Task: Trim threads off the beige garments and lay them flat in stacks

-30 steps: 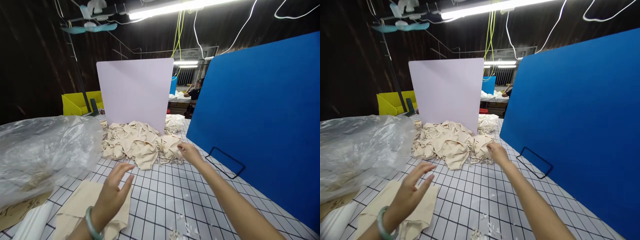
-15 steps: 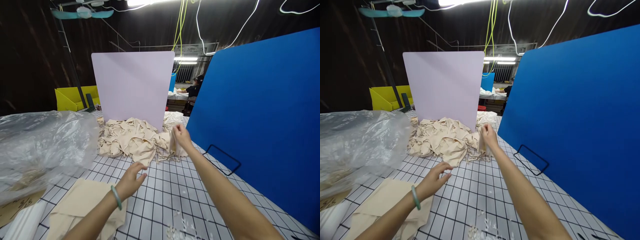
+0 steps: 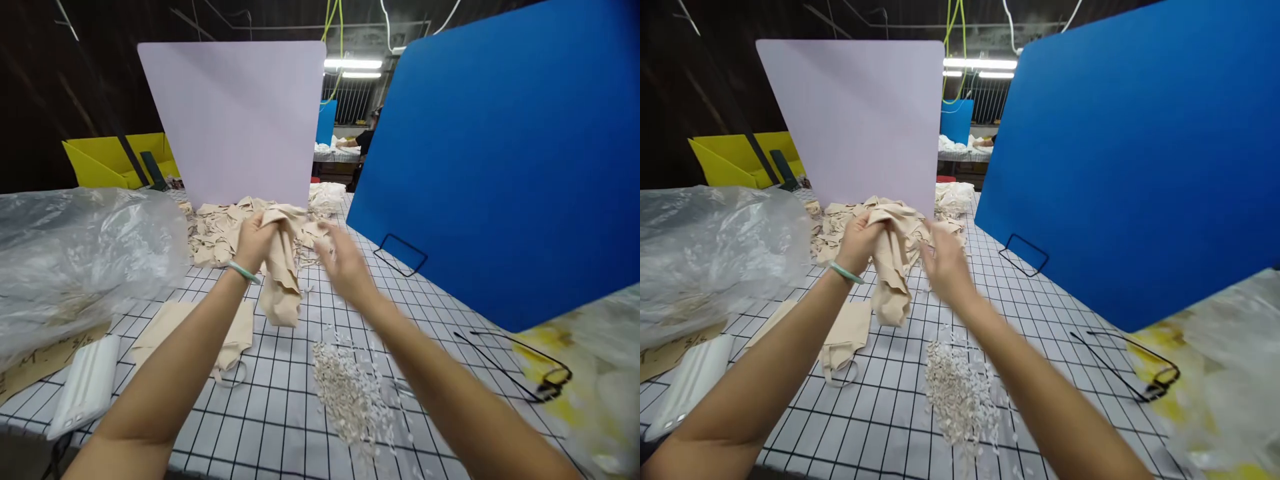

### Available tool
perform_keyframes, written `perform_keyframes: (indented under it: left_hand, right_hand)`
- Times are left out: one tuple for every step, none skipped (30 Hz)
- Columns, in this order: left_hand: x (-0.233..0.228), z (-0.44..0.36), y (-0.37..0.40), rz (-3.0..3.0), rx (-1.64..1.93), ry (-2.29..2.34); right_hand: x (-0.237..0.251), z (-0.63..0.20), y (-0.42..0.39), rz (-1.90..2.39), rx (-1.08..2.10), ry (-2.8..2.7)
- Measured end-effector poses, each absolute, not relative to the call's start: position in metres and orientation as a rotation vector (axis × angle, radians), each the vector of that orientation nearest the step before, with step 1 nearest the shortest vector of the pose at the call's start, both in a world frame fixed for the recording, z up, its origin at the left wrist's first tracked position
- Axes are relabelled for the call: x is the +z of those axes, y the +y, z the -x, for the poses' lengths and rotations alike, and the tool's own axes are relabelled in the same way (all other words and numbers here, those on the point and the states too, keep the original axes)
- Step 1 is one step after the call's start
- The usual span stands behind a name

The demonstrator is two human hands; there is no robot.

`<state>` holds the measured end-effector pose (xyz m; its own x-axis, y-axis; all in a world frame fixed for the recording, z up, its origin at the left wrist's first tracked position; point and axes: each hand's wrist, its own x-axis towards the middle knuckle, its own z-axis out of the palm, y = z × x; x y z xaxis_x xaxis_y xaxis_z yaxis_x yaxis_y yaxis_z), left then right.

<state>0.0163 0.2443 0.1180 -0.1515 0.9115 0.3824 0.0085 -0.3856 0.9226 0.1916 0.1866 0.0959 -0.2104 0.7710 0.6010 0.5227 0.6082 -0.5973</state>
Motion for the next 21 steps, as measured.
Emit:
perform_keyframes:
  left_hand:
    - [0.116,-0.009,0.244,-1.344,1.670,1.093]
    - [0.115,-0.003,0.242,-1.295,1.697,1.084]
    - [0.113,0.001,0.241,-1.263,1.706,1.070]
    - [0.112,0.003,0.238,-1.241,1.703,1.056]
    - [0.112,0.002,0.236,-1.226,1.691,1.045]
    - [0.111,0.001,0.233,-1.213,1.671,1.042]
    - [0.111,-0.002,0.230,-1.195,1.654,1.041]
    - [0.111,-0.005,0.227,-1.175,1.643,1.042]
    - [0.111,-0.008,0.225,-1.154,1.641,1.042]
    - [0.111,-0.010,0.223,-1.134,1.646,1.040]
    - [0.111,-0.011,0.221,-1.118,1.653,1.036]
    - [0.112,-0.012,0.219,-1.105,1.657,1.029]
    - [0.113,-0.011,0.217,-1.098,1.656,1.021]
    - [0.114,-0.011,0.215,-1.096,1.648,1.012]
    - [0.116,-0.011,0.213,-1.096,1.634,1.000]
    - [0.118,-0.011,0.210,-1.099,1.611,0.987]
    - [0.120,-0.011,0.206,-1.102,1.576,0.975]
    - [0.123,-0.013,0.202,-1.104,1.532,0.962]
    - [0.125,-0.015,0.198,-1.105,1.481,0.945]
    - [0.128,-0.018,0.194,-1.104,1.429,0.922]
    - [0.130,-0.022,0.191,-1.100,1.380,0.899]
  right_hand:
    - [0.060,-0.186,0.155,1.123,0.326,-2.019]
    - [0.025,-0.180,0.124,1.188,0.359,-2.175]
    - [-0.007,-0.173,0.096,1.212,0.432,-2.359]
    - [-0.034,-0.168,0.072,1.219,0.513,-2.517]
    - [-0.055,-0.165,0.053,1.252,0.560,-2.603]
    - [-0.069,-0.164,0.041,1.279,0.590,-2.660]
    - [-0.077,-0.166,0.035,1.315,0.602,-2.689]
    - [-0.079,-0.171,0.034,1.356,0.596,-2.698]
    - [-0.078,-0.179,0.036,1.405,0.577,-2.698]
    - [-0.075,-0.190,0.041,1.469,0.545,-2.690]
    - [-0.072,-0.202,0.048,1.545,0.501,-2.679]
    - [-0.070,-0.216,0.055,1.634,0.448,-2.662]
    - [-0.069,-0.232,0.062,1.732,0.382,-2.633]
    - [-0.069,-0.248,0.069,1.828,0.310,-2.596]
    - [-0.070,-0.264,0.074,1.912,0.236,-2.550]
    - [-0.071,-0.279,0.079,1.974,0.160,-2.494]
    - [-0.072,-0.293,0.083,2.006,0.080,-2.431]
    - [-0.072,-0.304,0.086,2.001,-0.006,-2.363]
    - [-0.070,-0.312,0.090,1.957,-0.088,-2.298]
    - [-0.067,-0.318,0.094,1.882,-0.156,-2.239]
    - [-0.062,-0.322,0.099,1.796,-0.202,-2.188]
